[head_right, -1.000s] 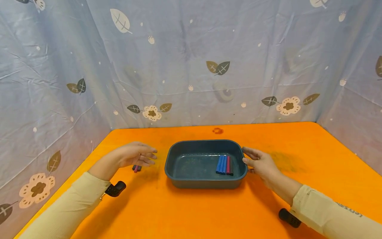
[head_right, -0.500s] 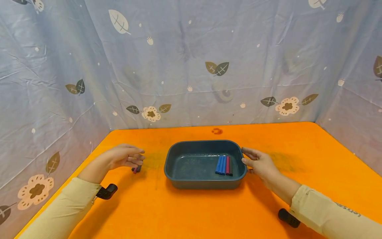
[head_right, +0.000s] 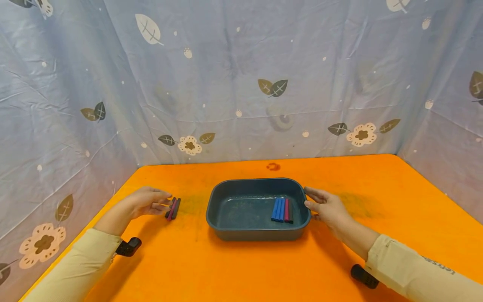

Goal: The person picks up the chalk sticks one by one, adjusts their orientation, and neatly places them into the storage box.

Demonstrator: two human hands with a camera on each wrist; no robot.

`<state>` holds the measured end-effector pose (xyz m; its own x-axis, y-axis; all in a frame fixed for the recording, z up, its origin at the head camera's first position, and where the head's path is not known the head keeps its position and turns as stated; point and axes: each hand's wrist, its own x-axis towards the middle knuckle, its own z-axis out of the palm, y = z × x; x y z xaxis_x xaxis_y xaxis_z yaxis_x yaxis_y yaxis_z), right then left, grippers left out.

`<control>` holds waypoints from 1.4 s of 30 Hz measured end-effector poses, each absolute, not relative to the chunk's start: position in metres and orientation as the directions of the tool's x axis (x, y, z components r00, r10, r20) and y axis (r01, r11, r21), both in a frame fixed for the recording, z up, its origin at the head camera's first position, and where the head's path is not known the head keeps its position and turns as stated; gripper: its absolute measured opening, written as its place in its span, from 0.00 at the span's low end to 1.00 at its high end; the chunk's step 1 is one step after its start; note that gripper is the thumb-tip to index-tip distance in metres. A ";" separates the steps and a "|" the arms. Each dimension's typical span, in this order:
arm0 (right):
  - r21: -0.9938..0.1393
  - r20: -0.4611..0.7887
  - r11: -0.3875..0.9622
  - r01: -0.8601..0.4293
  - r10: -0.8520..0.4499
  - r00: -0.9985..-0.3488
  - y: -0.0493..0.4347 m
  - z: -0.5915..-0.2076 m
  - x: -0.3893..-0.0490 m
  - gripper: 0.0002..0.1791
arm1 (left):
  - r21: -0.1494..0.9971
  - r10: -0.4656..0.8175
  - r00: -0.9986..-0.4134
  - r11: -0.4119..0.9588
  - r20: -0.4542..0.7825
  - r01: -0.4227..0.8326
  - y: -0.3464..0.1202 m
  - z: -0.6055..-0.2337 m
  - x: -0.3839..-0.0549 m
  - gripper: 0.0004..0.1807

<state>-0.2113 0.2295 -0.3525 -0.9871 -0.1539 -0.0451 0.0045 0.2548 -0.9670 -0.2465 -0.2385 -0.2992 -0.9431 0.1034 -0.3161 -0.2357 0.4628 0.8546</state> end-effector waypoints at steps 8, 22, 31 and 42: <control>-0.966 -0.041 0.257 -0.001 -0.156 -0.987 0.230 -0.353 -0.211 0.32 | 0.831 0.034 -0.947 0.490 -0.320 -0.263 -0.246 -0.307 -0.254 0.28; -0.966 -0.044 0.258 0.004 -0.151 -0.988 0.229 -0.352 -0.212 0.32 | 0.787 0.030 -0.927 0.540 -0.373 -0.299 -0.259 -0.328 -0.266 0.17; -0.965 -0.048 0.263 0.006 -0.153 -0.987 0.228 -0.353 -0.210 0.33 | 0.754 0.079 -0.872 0.543 -0.483 -0.369 -0.266 -0.334 -0.277 0.13; -0.970 -0.019 0.241 -0.018 -0.151 -0.988 0.227 -0.353 -0.210 0.32 | 0.674 -0.111 -0.886 0.609 -0.450 -0.418 -0.256 -0.338 -0.280 0.14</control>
